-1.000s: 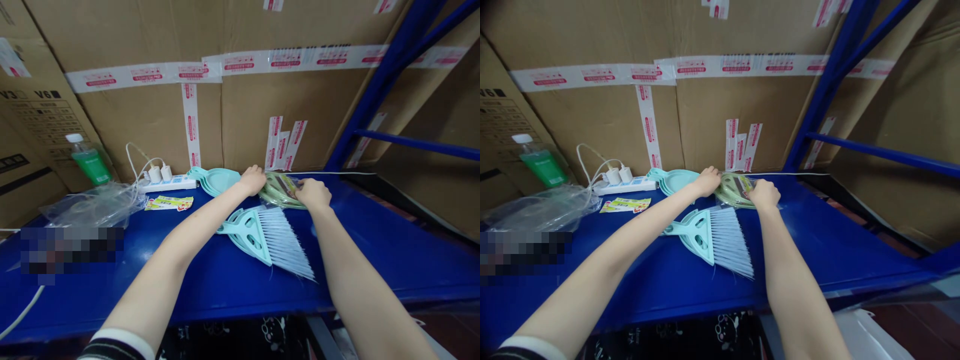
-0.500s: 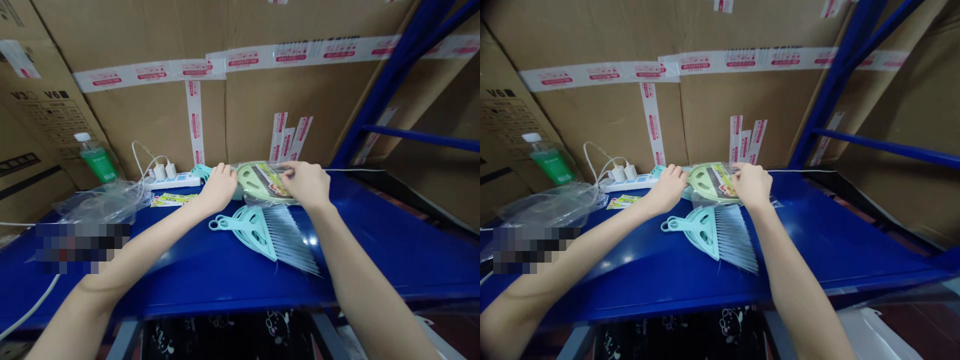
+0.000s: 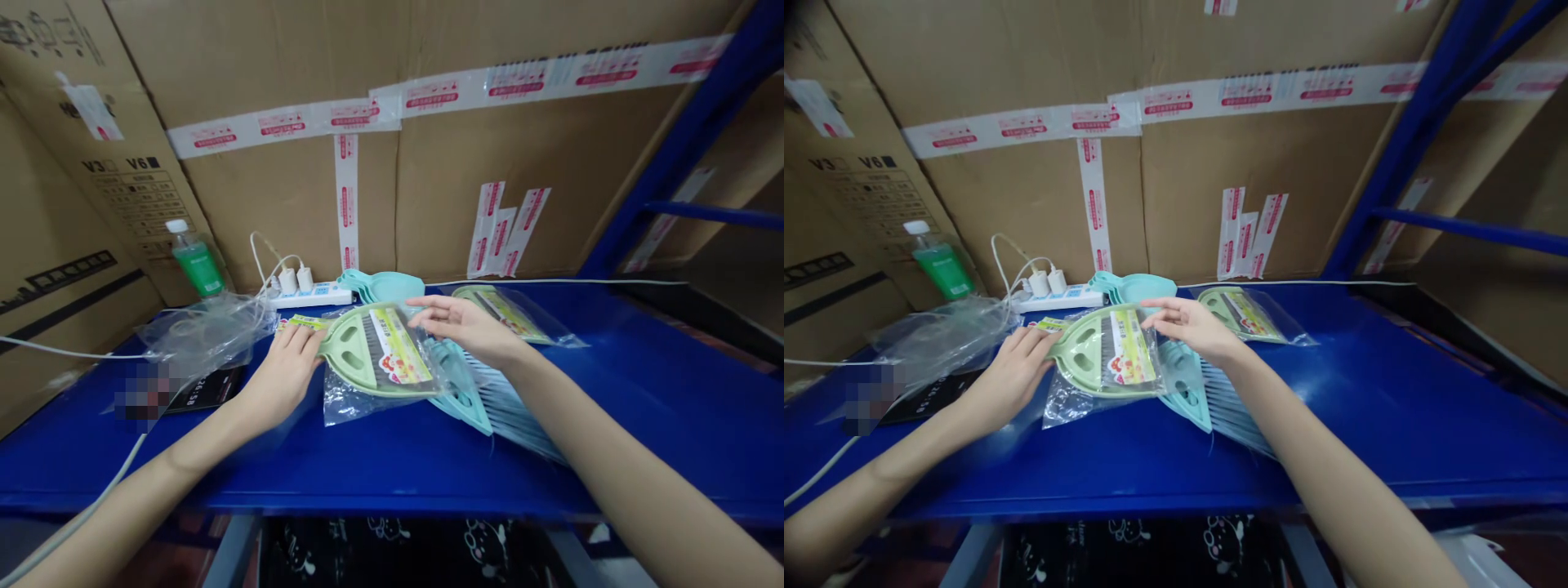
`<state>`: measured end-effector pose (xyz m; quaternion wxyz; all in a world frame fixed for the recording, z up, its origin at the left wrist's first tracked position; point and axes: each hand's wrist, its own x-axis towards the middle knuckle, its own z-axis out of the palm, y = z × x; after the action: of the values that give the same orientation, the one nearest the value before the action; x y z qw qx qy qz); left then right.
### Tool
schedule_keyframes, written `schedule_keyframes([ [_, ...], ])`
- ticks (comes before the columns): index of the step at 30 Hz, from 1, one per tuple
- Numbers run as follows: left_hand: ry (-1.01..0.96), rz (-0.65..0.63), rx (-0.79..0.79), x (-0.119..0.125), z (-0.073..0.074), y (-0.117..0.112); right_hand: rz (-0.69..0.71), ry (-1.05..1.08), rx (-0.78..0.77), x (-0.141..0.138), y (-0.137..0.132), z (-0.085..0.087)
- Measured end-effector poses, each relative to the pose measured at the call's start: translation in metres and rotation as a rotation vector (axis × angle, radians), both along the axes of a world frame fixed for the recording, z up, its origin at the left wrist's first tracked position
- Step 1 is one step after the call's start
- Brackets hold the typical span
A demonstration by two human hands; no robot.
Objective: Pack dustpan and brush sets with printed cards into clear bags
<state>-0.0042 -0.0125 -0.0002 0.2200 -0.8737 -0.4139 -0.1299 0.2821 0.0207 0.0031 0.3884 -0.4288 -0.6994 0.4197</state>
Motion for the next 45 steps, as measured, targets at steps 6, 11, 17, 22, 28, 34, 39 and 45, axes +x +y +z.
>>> schedule_keyframes([
  [6, -0.037, -0.038, 0.013, -0.009, -0.002, -0.009, -0.010, -0.168, 0.071, -0.023, -0.009, -0.011],
  [11, -0.037, -0.040, -0.032, -0.014, -0.005, -0.016, -0.011, -0.143, -0.097, -0.035, -0.017, -0.010],
  [17, -0.144, -0.039, -0.262, -0.032, -0.002, -0.020, -0.037, -0.171, -0.226, -0.019, -0.009, 0.004],
  [22, -0.224, -0.024, -0.407, -0.049, -0.006, -0.028, -0.113, -0.414, 0.107, -0.015, 0.010, 0.016],
  [28, -0.244, -0.014, -0.489, -0.065, -0.011, -0.040, 0.121, -0.603, 0.213, -0.066, 0.043, 0.023],
  [34, -0.200, -0.028, -0.484, -0.072, -0.004, -0.047, 0.212, -0.718, 0.297, -0.129, 0.074, 0.015],
  [39, -0.123, 0.106, -0.135, -0.075, 0.004, -0.034, 0.158, -0.794, 0.354, -0.153, 0.086, 0.007],
  [45, 0.181, 0.446, -0.016, -0.067, 0.008, 0.000, 0.141, -0.867, 0.512, -0.152, 0.071, 0.014],
])
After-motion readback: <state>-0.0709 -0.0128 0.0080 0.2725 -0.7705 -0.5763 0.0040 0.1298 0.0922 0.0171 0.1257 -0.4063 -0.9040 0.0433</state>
